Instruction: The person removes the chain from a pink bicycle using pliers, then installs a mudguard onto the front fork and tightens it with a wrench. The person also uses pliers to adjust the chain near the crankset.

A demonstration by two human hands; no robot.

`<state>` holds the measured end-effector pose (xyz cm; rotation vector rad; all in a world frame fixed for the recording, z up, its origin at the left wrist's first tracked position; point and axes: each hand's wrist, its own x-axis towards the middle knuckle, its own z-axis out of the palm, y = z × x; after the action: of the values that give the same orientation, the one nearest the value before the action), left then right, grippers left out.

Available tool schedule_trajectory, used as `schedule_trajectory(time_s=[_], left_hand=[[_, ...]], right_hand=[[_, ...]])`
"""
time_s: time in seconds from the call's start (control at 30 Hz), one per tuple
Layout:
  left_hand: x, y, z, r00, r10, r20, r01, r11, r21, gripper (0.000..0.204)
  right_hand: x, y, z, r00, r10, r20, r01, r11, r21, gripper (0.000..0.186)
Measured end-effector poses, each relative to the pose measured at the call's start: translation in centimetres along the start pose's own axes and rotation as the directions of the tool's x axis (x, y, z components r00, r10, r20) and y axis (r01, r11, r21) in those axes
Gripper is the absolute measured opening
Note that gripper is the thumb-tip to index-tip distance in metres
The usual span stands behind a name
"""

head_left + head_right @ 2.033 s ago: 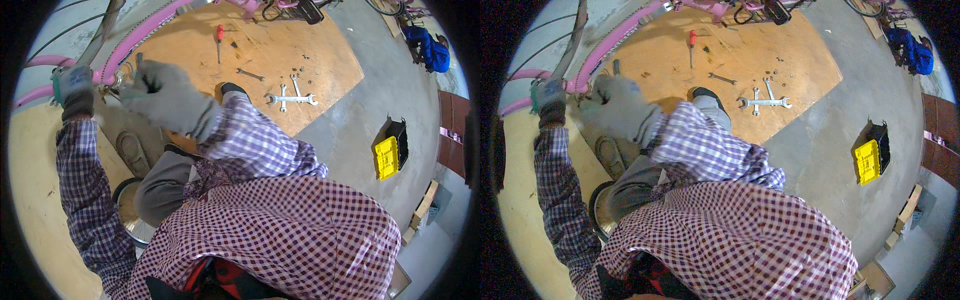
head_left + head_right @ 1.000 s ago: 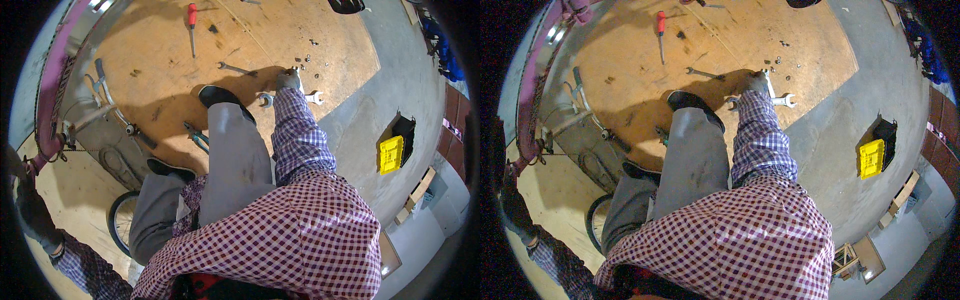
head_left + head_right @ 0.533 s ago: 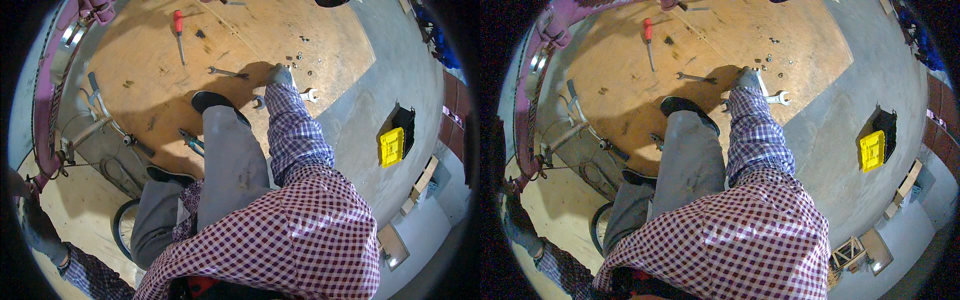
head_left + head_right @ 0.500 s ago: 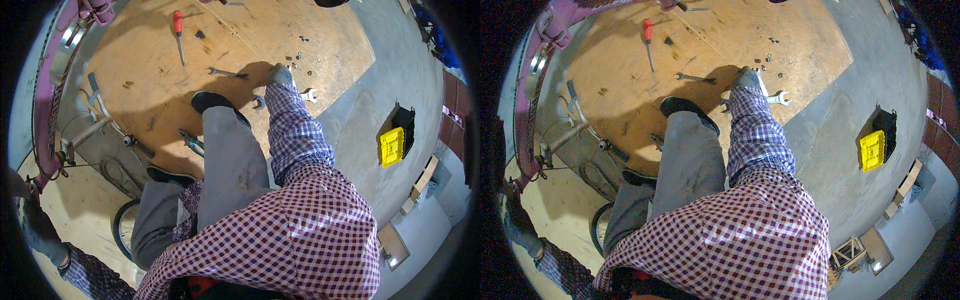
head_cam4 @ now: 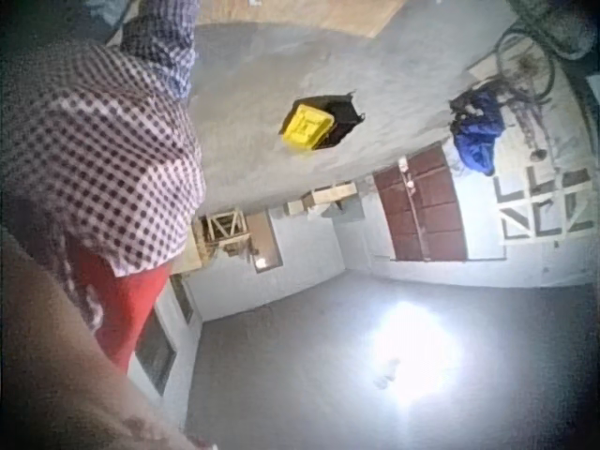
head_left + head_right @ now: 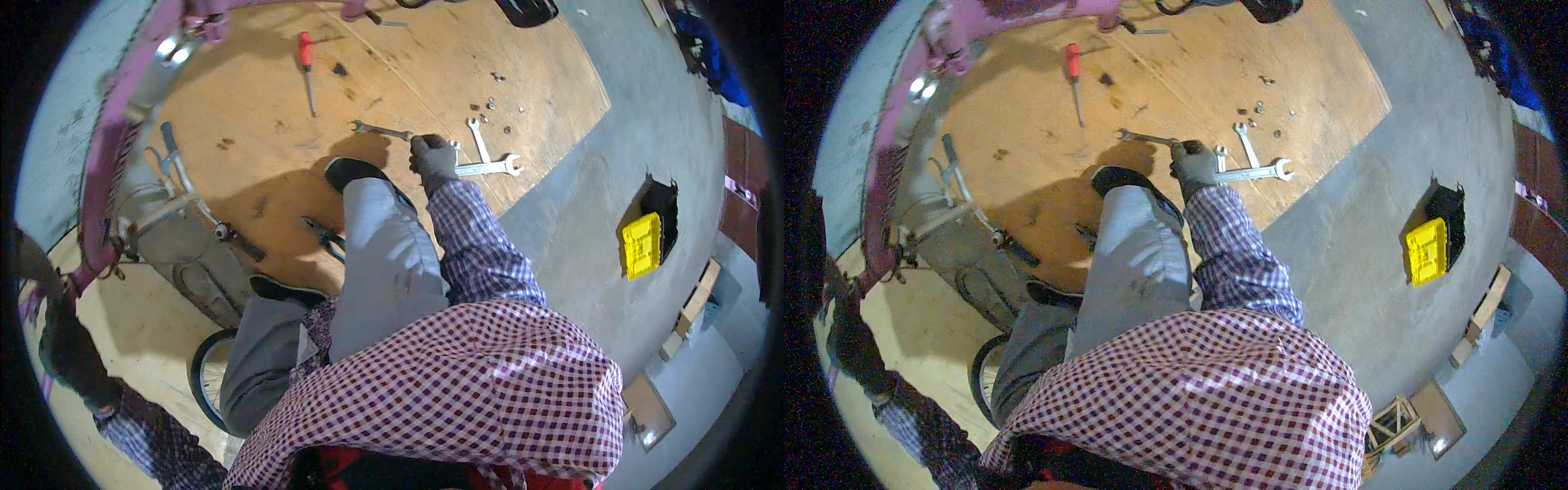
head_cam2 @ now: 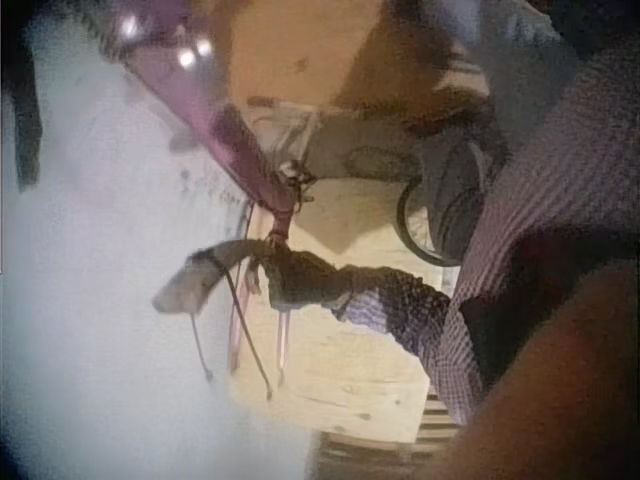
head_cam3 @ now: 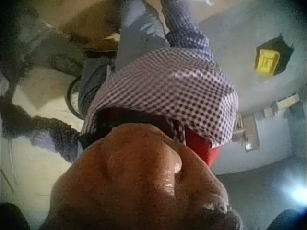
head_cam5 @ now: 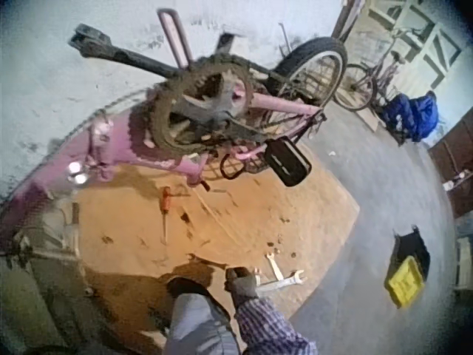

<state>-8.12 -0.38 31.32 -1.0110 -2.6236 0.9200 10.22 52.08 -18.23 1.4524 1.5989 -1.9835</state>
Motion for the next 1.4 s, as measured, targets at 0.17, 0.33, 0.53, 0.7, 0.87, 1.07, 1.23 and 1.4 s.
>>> schedule_trajectory(time_s=[0.17, 0.33, 0.53, 0.7, 0.87, 1.07, 1.23, 1.4], left_hand=[[2.1, 2.4, -2.5, 0.988, -0.143, -0.052, 0.145, 0.988, 0.046, 0.016], [8.4, 6.8, -3.3, 0.949, -0.210, -0.233, 0.215, 0.977, -0.006, 0.009], [12.0, 7.8, -3.6, 0.935, -0.355, -0.017, 0.355, 0.935, -0.009, 0.011], [12.7, 9.3, -3.3, 0.897, -0.395, 0.199, 0.263, 0.837, 0.480, 0.003], [11.7, 8.7, -1.4, 0.957, -0.286, 0.056, 0.217, 0.827, 0.518, 0.003], [12.2, 8.7, -1.6, 0.961, -0.258, -0.104, 0.273, 0.945, 0.181, 0.003], [12.5, 9.5, -4.2, 0.964, -0.266, 0.021, 0.244, 0.910, 0.334, 0.002], [12.2, 9.6, -4.3, 0.963, -0.267, 0.022, 0.244, 0.910, 0.335, 0.006]], right_hand=[[-5.1, -7.8, 4.3, 0.921, -0.159, 0.356, 0.191, 0.980, -0.056, 0.024], [-11.7, -19.7, 7.1, 0.730, -0.328, 0.600, 0.375, 0.926, 0.049, 0.024], [-18.3, -30.5, 14.1, 0.352, -0.447, 0.822, 0.629, 0.764, 0.146, 0.024], [-22.8, -31.2, 25.2, 0.303, -0.433, 0.849, 0.818, 0.575, 0.001, 0.029], [-24.8, -27.6, 31.5, 0.424, -0.450, 0.786, 0.500, 0.840, 0.211, 0.020], [-25.8, -25.3, 33.6, 0.519, -0.419, 0.745, -0.020, 0.865, 0.501, 0.018], [-28.6, -25.4, 33.9, 0.564, -0.381, 0.732, -0.170, 0.815, 0.555, 0.014], [-29.5, -23.9, 35.0, 0.558, -0.455, 0.694, -0.126, 0.780, 0.613, 0.016]])
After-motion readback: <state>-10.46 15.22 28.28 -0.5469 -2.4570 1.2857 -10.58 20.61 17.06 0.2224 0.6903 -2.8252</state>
